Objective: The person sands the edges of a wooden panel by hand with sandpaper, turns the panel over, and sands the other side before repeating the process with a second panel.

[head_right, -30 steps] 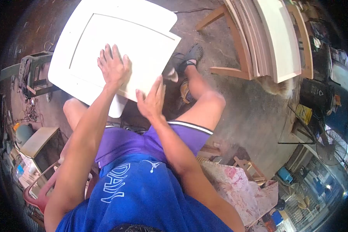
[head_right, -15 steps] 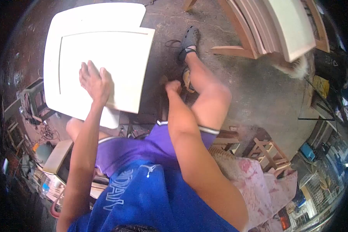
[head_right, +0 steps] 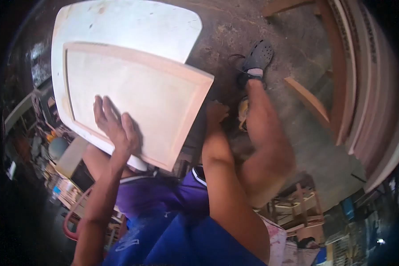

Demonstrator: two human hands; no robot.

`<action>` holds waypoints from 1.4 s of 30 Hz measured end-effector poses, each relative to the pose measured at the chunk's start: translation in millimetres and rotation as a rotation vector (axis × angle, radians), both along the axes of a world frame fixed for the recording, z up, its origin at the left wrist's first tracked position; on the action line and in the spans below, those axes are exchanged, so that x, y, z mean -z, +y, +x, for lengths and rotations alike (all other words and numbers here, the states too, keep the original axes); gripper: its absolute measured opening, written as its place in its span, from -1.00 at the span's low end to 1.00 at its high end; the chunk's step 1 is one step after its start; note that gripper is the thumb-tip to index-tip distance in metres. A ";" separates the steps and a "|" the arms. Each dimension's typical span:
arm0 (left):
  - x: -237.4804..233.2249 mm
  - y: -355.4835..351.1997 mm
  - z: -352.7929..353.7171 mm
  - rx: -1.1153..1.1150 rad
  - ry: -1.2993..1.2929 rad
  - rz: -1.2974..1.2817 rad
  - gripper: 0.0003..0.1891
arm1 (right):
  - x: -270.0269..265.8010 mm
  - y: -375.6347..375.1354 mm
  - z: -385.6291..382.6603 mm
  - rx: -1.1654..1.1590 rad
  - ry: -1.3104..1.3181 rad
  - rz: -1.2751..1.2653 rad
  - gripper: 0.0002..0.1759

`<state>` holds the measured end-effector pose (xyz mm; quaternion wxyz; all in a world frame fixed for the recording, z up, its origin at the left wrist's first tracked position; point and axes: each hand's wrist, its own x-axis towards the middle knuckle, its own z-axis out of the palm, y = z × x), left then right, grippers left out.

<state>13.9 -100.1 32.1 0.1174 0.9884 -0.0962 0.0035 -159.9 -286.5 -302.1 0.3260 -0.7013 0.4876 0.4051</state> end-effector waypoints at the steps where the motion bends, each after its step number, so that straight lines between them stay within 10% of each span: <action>1: -3.5 -1.2 -0.8 -0.021 0.012 0.013 -0.25 | -7.9 -15.9 1.4 0.016 -0.008 0.000 -0.33; 5: -6.0 -1.5 -4.1 -0.097 -0.021 -0.012 -0.27 | -16.6 -78.9 11.3 -0.051 -0.076 -0.242 -0.23; 6: -6.0 -1.2 -3.4 -0.101 -0.016 0.000 -0.26 | -61.4 -106.6 26.5 -0.292 -0.138 -0.088 -0.25; 12: -5.1 15.1 -6.5 -0.194 -0.082 -0.216 -0.35 | -302.3 -120.6 74.5 0.016 -0.537 -0.074 -0.59; 14: 3.3 31.5 -17.4 -0.127 -0.171 -0.501 -0.34 | -348.1 -120.8 72.8 0.181 -1.050 0.047 -0.79; 17: -2.6 69.4 -33.0 -0.262 -0.212 -0.436 -0.30 | -441.8 -88.3 109.4 -0.275 -1.026 -0.104 -0.77; 21: 11.2 103.2 -22.9 -0.497 -0.205 -0.438 -0.29 | -438.6 -76.4 168.2 -0.903 -1.377 -0.243 -0.83; 28: 21.2 106.9 -2.0 -0.645 -0.179 -0.371 -0.41 | -416.6 -91.8 213.9 -1.567 -1.110 -0.277 -0.69; 42: 24.7 105.1 0.5 -0.637 -0.290 -0.270 -0.46 | -401.4 -108.2 201.0 -1.654 -1.194 -0.380 -0.53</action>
